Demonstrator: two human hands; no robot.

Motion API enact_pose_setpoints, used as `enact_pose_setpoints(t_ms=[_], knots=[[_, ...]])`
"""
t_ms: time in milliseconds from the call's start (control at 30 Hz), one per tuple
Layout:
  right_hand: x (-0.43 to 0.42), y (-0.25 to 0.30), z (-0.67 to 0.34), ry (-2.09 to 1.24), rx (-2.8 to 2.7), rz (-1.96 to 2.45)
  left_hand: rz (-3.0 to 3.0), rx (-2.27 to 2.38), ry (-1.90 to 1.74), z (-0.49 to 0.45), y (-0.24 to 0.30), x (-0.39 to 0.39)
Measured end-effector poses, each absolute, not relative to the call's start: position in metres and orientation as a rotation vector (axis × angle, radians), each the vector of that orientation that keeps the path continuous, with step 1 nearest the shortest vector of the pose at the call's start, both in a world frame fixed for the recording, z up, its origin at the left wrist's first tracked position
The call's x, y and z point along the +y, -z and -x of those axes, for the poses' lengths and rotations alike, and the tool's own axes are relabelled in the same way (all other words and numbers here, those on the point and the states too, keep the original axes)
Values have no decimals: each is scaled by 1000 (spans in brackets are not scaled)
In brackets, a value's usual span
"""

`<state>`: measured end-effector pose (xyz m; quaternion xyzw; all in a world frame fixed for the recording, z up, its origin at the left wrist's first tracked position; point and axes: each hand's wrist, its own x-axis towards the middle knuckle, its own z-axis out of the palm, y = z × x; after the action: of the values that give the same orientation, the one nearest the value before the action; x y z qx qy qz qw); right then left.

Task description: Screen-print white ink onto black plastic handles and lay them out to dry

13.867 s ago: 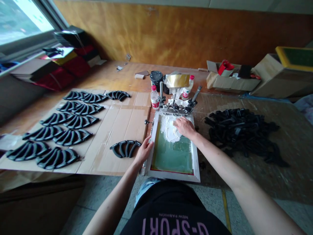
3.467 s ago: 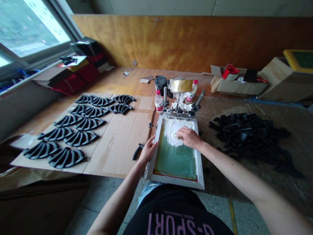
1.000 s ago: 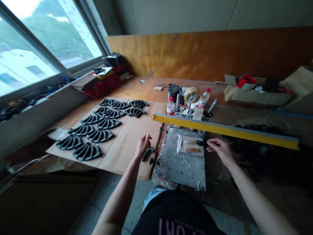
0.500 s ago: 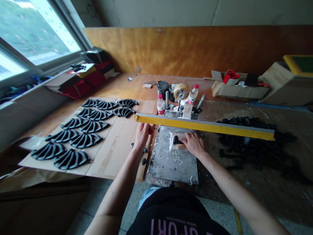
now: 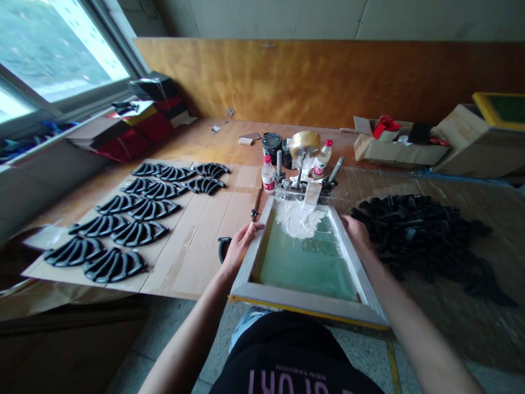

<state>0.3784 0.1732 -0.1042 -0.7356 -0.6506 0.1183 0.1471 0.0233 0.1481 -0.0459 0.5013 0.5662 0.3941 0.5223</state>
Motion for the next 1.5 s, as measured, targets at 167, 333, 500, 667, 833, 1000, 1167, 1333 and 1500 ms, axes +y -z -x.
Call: enact_pose_setpoints(t_ms=[167, 333, 500, 667, 833, 1000, 1167, 1333, 1500], knots=[[209, 79, -348, 29, -1864, 1727, -1127, 1392, -757, -19, 105, 133], [231, 83, -298, -100, -2240, 1782, -1172, 1473, -721, -19, 145, 134], [195, 90, -287, -142, -2510, 1633, -1160, 1480, -708, -17, 149, 132], [167, 72, -293, -305, -2782, 1084, -1153, 1478, -686, -19, 146, 132], [174, 70, -291, -277, -2667, 1216, -1143, 1480, -725, -19, 146, 132], [164, 82, -287, -224, -2693, 1128, -1117, 1487, -736, -19, 147, 132], [209, 64, -292, -262, -2427, 1459, -1052, 1427, -744, -19, 115, 132], [251, 42, -327, -50, -2097, 1826, -1120, 1380, -866, -19, 57, 141], [232, 59, -390, -156, -1659, 2075, -1101, 1187, -1134, -34, 18, 170]])
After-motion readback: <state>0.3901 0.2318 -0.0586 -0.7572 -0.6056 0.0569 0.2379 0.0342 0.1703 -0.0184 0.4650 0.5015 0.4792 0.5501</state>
